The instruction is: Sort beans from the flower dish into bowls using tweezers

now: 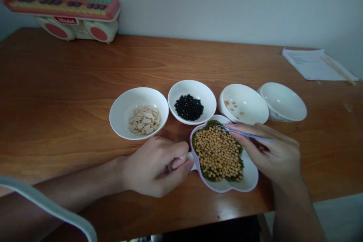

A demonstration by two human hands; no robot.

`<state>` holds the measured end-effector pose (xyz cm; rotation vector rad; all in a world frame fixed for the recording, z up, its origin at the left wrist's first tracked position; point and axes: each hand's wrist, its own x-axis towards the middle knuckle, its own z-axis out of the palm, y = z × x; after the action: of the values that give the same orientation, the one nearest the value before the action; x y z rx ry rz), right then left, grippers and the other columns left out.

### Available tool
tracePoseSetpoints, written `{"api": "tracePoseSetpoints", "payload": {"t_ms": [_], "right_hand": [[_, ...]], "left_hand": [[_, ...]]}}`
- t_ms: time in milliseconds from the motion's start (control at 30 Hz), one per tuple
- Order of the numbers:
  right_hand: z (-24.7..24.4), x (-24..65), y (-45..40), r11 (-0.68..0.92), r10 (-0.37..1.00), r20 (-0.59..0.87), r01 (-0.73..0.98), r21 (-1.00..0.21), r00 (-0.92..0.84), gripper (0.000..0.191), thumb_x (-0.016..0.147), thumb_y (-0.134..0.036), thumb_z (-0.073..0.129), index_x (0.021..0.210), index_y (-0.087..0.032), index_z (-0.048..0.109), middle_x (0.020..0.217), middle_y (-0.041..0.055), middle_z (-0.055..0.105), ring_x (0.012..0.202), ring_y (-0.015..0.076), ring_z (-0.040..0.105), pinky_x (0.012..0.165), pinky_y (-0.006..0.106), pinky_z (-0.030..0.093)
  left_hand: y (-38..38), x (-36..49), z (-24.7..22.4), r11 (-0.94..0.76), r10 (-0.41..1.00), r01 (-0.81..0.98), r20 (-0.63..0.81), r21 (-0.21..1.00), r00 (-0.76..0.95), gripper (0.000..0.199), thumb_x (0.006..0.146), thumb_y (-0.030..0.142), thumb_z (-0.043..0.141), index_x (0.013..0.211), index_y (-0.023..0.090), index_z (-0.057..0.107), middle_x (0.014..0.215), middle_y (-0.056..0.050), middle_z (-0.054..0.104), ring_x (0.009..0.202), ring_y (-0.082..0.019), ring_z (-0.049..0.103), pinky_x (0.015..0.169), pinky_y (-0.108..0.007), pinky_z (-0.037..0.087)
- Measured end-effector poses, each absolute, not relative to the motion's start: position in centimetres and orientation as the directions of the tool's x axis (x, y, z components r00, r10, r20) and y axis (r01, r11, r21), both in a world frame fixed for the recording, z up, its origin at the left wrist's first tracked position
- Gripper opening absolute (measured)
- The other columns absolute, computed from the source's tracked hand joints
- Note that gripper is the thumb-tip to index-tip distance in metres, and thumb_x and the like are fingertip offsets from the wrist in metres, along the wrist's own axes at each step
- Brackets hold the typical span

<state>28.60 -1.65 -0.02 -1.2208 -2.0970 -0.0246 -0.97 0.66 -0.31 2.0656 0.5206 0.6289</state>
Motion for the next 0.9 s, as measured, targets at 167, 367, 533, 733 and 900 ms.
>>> {"api": "tracePoseSetpoints", "payload": {"t_ms": [167,367,533,733,900], "right_hand": [[0.1,28.5,-1.6,0.550,0.767,0.564,0.765,-0.334,-0.305,0.024,0.091,-0.014,0.076,0.111,-0.027,0.078,0.103,-0.0010,0.084,0.081,0.0143,0.078,0.073,0.026,0.062],[0.2,28.7,-1.8,0.500,0.792,0.557,0.790,-0.354,-0.252,0.025,0.091,-0.013,0.075,0.109,-0.030,0.079,0.098,-0.0034,0.084,0.065,0.0109,0.070,0.062,0.026,0.057],[0.4,28.6,-2.1,0.494,0.776,0.582,0.807,-0.323,-0.242,0.024,0.090,-0.012,0.075,0.107,-0.029,0.080,0.096,-0.0026,0.083,0.066,0.0120,0.071,0.064,0.026,0.058],[-0.2,28.8,-2.3,0.478,0.628,0.773,0.827,-0.297,-0.085,0.044,0.080,-0.004,0.080,0.114,-0.032,0.080,0.094,-0.0019,0.083,0.073,0.0196,0.075,0.067,0.034,0.059],[-0.6,29.1,-2.1,0.335,0.531,0.833,0.863,-0.378,0.159,0.033,0.082,-0.010,0.080,0.109,-0.028,0.082,0.096,0.0037,0.083,0.077,0.0232,0.076,0.070,0.036,0.059]], "left_hand": [[0.6,-1.0,-0.3,-0.513,0.573,0.117,0.238,0.850,0.784,0.030,0.098,0.014,0.053,0.078,0.023,0.033,0.061,0.009,0.040,0.050,-0.007,0.032,0.050,-0.023,0.026],[0.6,-1.0,-0.4,-0.520,0.575,0.127,0.236,0.845,0.783,0.030,0.098,0.014,0.053,0.078,0.023,0.033,0.061,0.009,0.040,0.051,-0.007,0.032,0.051,-0.023,0.027],[0.6,-1.0,-0.3,-0.513,0.575,0.131,0.226,0.848,0.786,0.031,0.098,0.015,0.053,0.077,0.023,0.032,0.061,0.009,0.039,0.050,-0.007,0.032,0.050,-0.023,0.026],[0.6,-1.0,-0.3,-0.517,0.580,0.141,0.224,0.844,0.784,0.031,0.098,0.015,0.053,0.076,0.023,0.033,0.060,0.009,0.040,0.049,-0.007,0.034,0.049,-0.023,0.027],[0.6,-1.0,-0.3,-0.519,0.578,0.134,0.230,0.844,0.783,0.032,0.098,0.015,0.054,0.076,0.023,0.033,0.061,0.009,0.040,0.049,-0.007,0.033,0.049,-0.024,0.027]]}}
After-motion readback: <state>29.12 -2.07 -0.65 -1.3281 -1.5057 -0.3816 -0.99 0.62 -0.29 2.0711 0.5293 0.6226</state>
